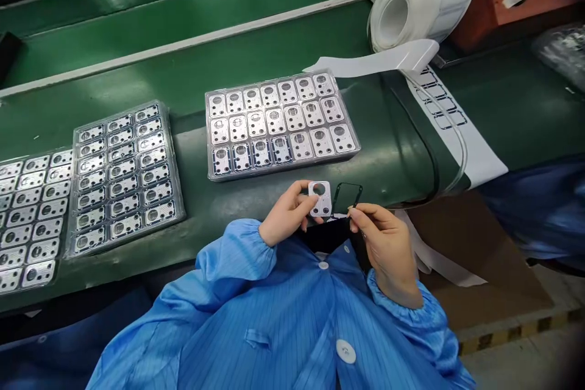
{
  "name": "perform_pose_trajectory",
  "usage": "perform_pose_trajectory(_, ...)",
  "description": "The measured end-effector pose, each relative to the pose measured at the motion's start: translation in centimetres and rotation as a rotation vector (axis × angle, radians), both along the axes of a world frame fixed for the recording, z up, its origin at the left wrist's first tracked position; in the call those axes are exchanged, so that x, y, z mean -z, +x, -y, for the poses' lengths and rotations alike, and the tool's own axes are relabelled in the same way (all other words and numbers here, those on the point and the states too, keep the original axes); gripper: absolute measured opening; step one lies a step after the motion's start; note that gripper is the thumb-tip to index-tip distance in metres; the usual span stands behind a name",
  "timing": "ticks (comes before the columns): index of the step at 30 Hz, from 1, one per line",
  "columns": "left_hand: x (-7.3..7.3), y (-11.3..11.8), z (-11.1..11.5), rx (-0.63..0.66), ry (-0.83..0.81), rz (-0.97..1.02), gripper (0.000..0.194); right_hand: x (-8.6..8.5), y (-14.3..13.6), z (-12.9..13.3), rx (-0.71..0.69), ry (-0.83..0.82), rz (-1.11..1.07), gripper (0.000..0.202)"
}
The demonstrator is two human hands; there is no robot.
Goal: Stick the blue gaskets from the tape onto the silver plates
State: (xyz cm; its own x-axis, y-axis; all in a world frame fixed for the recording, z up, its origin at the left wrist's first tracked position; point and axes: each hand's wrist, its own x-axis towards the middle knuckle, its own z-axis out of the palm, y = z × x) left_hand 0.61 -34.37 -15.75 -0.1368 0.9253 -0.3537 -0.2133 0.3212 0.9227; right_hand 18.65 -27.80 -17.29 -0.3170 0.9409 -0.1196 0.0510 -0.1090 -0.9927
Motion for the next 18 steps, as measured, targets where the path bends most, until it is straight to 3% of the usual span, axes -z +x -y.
perform_pose_trajectory(5,1.2,0.0,0.2,0.028,0.030,0.020,0.046,0.2,-0.1,0.6,-0.064,0.054,0.093,0.023)
perform_pose_trajectory(18,1.3,0.2,0.2,0.026,0.040,0.059,0.041,-0.8,-1.0,1.1,-0.084,0.226,0.250,0.016)
